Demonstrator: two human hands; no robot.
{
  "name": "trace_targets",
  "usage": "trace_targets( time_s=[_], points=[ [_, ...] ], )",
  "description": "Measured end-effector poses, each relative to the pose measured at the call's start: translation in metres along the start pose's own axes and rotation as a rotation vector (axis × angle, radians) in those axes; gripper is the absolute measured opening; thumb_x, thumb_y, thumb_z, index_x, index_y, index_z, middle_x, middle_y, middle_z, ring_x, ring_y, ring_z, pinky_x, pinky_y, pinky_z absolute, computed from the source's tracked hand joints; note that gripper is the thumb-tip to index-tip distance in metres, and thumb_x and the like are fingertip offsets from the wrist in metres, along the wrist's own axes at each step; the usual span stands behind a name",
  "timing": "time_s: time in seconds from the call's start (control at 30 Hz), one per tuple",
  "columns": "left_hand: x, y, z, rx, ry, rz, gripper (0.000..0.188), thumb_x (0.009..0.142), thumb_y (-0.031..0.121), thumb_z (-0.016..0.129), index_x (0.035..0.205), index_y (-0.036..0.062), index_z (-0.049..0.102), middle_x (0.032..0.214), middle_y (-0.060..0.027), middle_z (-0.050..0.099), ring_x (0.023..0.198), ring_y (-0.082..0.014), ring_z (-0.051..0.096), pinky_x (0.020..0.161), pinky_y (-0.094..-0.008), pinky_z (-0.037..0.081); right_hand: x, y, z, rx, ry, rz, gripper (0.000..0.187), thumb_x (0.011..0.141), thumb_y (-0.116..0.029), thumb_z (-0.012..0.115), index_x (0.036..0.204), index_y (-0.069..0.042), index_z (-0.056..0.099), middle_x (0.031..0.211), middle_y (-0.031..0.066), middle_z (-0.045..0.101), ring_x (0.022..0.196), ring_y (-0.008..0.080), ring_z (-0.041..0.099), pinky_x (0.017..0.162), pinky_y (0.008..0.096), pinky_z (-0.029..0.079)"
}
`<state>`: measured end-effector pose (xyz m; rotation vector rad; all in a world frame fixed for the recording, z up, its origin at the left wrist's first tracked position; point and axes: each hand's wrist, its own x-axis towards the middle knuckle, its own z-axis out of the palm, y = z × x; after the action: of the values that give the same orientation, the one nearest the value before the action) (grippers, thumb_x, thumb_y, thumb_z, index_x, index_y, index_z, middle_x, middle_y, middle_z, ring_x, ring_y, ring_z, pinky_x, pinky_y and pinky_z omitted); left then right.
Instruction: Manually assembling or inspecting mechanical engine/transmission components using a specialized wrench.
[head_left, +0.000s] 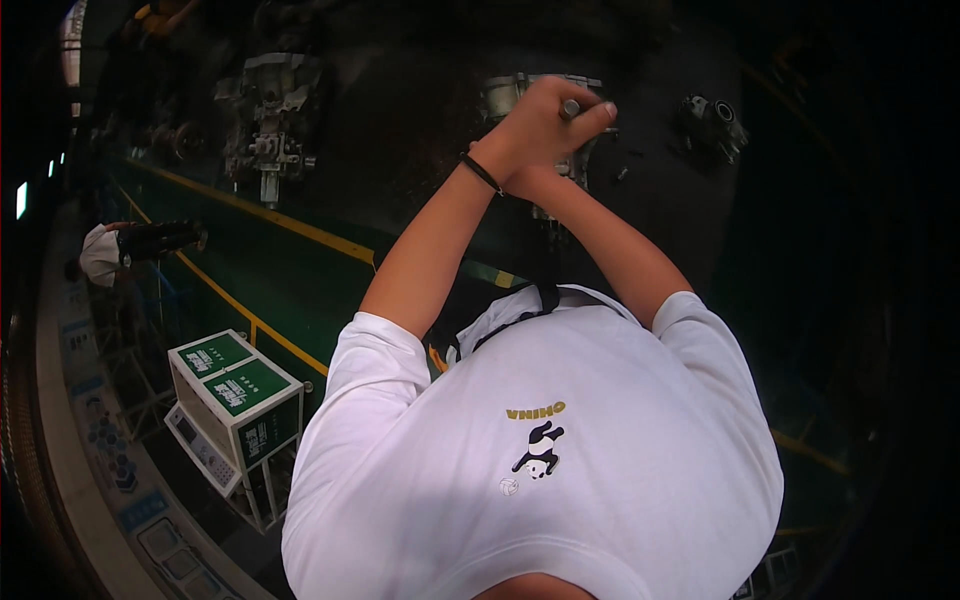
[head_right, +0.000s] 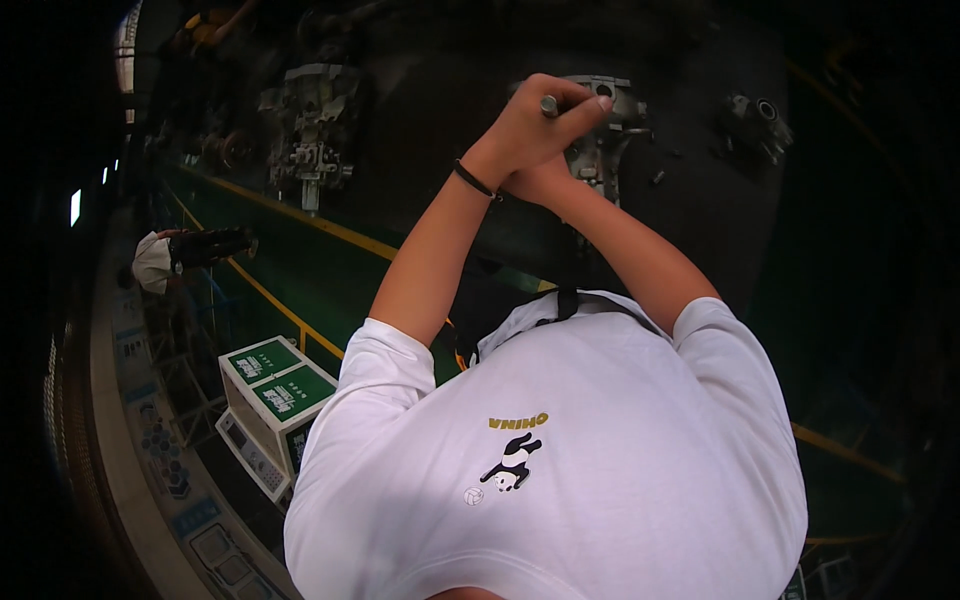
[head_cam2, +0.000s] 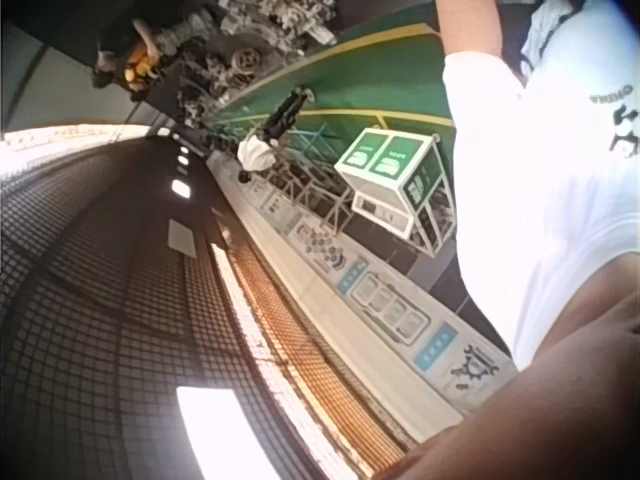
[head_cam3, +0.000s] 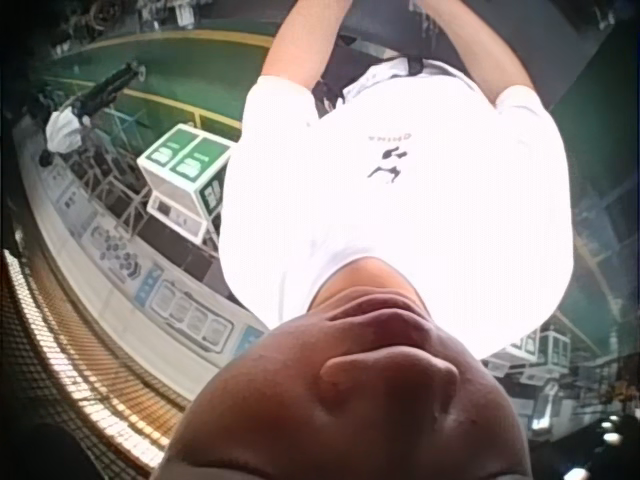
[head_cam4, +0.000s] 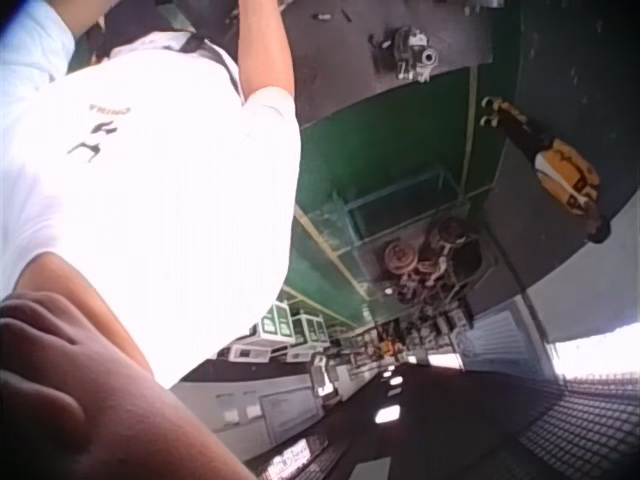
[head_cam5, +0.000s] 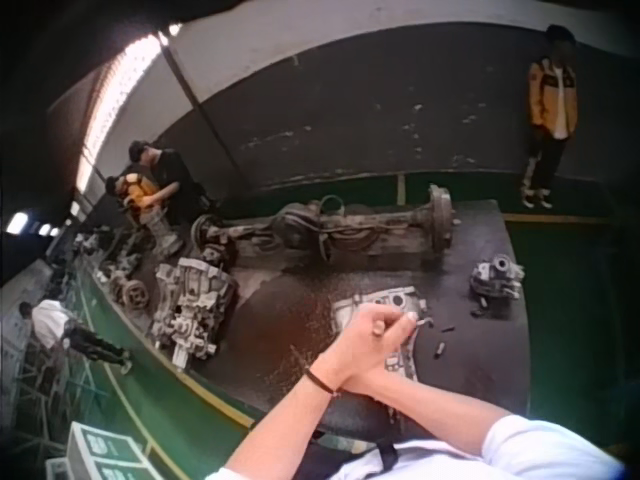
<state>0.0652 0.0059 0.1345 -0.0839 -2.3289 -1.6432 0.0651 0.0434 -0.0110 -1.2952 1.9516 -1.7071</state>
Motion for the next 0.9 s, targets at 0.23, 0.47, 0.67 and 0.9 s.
trace_targets(
  time_s=[0.23,0.47,0.67,0.9],
  points=[
    [-0.042,0.021,0.032,0.279,-0.242,0.12,0.025,0.087,0.021,0.065,0.07,0.0044,0.07,0.056,-0.0089,0.061,0.047,-0.0216,0.057,0.049,-0.0298,0.043,0.041,-0.001,-0.033,-0.058,0.103,0.297,0.043,0.094,-0.034,0.06,0.067,0.0,0.063,0.054,0.0084,0.056,0.05,0.0193,0.049,0.052,0.037,0.037],
    [-0.054,0.015,0.021,-0.086,0.131,0.089,0.028,0.087,0.011,0.065,0.062,-0.002,0.06,0.049,-0.0032,0.045,0.046,-0.0097,0.043,0.046,-0.026,0.032,0.023,0.042,-0.058,0.365,0.56,0.279,0.047,0.099,-0.032,0.056,0.063,-0.002,0.05,0.054,0.0034,0.046,0.053,0.0095,0.042,0.052,0.034,0.036],
    [-0.033,-0.014,-0.023,-0.663,0.319,-0.003,0.038,0.091,0.009,0.059,0.055,0.0063,0.046,0.048,0.0037,0.035,0.044,-0.0056,0.028,0.045,-0.0259,0.022,0.002,0.017,-0.05,0.301,0.568,0.259,0.039,0.099,-0.025,0.057,0.069,-0.001,0.054,0.056,0.0056,0.049,0.057,0.0132,0.048,0.056,0.0333,0.039],
    [-0.009,-0.003,-0.035,-0.495,0.139,-0.27,0.036,0.091,0.01,0.059,0.058,0.0071,0.046,0.05,0.0041,0.034,0.044,-0.005,0.029,0.045,-0.024,0.02,-0.013,-0.018,-0.025,-0.455,-0.107,-0.121,0.008,0.083,-0.011,0.069,0.086,-0.005,0.064,0.078,0.009,0.062,0.082,0.0285,0.06,0.088,0.0367,0.043]
  ],
)
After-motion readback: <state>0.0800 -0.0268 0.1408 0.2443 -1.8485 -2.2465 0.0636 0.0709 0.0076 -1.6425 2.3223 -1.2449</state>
